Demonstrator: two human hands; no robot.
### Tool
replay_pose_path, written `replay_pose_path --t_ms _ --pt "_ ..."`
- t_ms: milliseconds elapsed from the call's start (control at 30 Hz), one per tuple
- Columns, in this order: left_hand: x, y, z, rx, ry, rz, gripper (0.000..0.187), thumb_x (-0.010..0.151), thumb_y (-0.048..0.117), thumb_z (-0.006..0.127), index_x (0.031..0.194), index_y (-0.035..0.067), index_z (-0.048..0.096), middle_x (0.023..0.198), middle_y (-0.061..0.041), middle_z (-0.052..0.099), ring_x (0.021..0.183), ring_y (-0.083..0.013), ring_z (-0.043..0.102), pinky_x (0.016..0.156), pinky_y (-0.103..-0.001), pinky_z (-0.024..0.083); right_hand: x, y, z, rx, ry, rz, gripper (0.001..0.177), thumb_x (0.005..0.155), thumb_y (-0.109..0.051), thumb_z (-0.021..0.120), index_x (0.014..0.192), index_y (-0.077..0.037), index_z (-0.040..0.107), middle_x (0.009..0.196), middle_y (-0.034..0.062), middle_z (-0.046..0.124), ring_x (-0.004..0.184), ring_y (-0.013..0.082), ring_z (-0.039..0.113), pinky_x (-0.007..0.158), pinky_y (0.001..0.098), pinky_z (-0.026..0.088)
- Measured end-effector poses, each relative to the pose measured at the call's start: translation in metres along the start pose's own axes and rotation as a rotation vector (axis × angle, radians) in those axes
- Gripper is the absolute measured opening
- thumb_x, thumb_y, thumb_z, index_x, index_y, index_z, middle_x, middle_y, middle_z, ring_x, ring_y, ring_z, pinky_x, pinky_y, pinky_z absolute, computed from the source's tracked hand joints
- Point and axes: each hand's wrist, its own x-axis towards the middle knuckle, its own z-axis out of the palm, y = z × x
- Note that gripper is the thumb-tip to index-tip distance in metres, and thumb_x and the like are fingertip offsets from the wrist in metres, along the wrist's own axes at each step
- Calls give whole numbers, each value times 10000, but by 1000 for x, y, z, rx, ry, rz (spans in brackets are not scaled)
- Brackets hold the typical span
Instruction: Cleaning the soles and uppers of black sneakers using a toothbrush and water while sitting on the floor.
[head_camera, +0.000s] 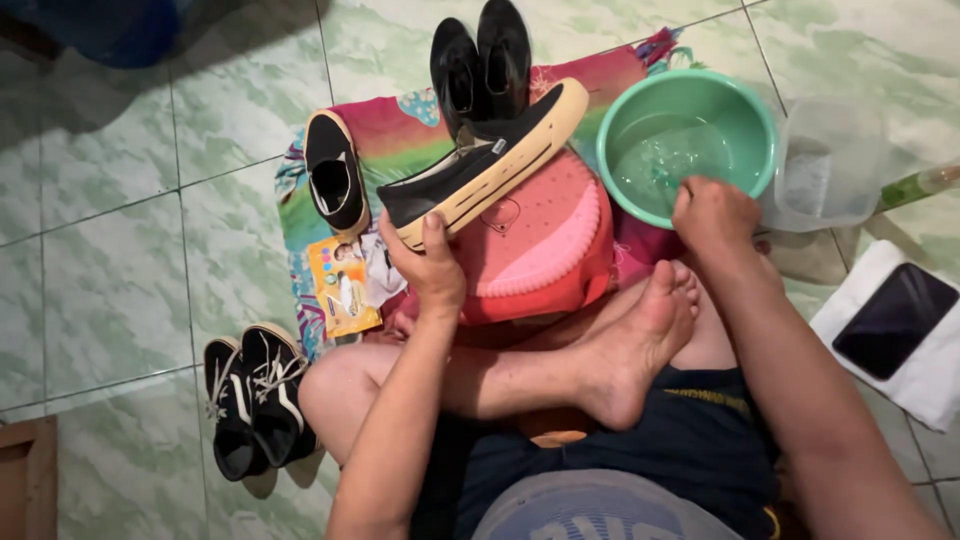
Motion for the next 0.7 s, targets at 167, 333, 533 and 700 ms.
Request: replay_pose_path --t_ms 167,333,533,700 --pt "0 4 -2 73 2 31 616 952 424 715 1366 24 499 1179 -258 565 1070 -298 576 1037 -449 446 -10 5 -2 28 108 -14 242 986 -376 602 1086 -287 803 897 121 794 907 383 769 796 517 610" --pt "4 34 5 14 -59 59 708 1002 440 646 1589 157 371 1495 -222 477 1384 -270 470 1213 -388 331 -9 1 -6 34 107 -26 254 976 -373 587 1063 -283 808 878 164 791 903 418 766 798 534 602" --pt "11 21 -7 -165 -186 34 990 791 267 881 1592 136 314 1503 -213 421 1330 -242 428 1196 -385 370 -9 14 12 210 249 -44 224 1021 -374 621 1155 -306 788 937 117 786 914 379 760 818 522 602" --pt "12 40 -18 -107 -355 9 1268 570 175 1020 1609 202 293 1475 -231 445 1308 -246 456 1194 -367 346 -15 23 16 249 496 -75 205 1051 -311 631 1202 -310 770 985 39 789 915 262 767 801 428 614"
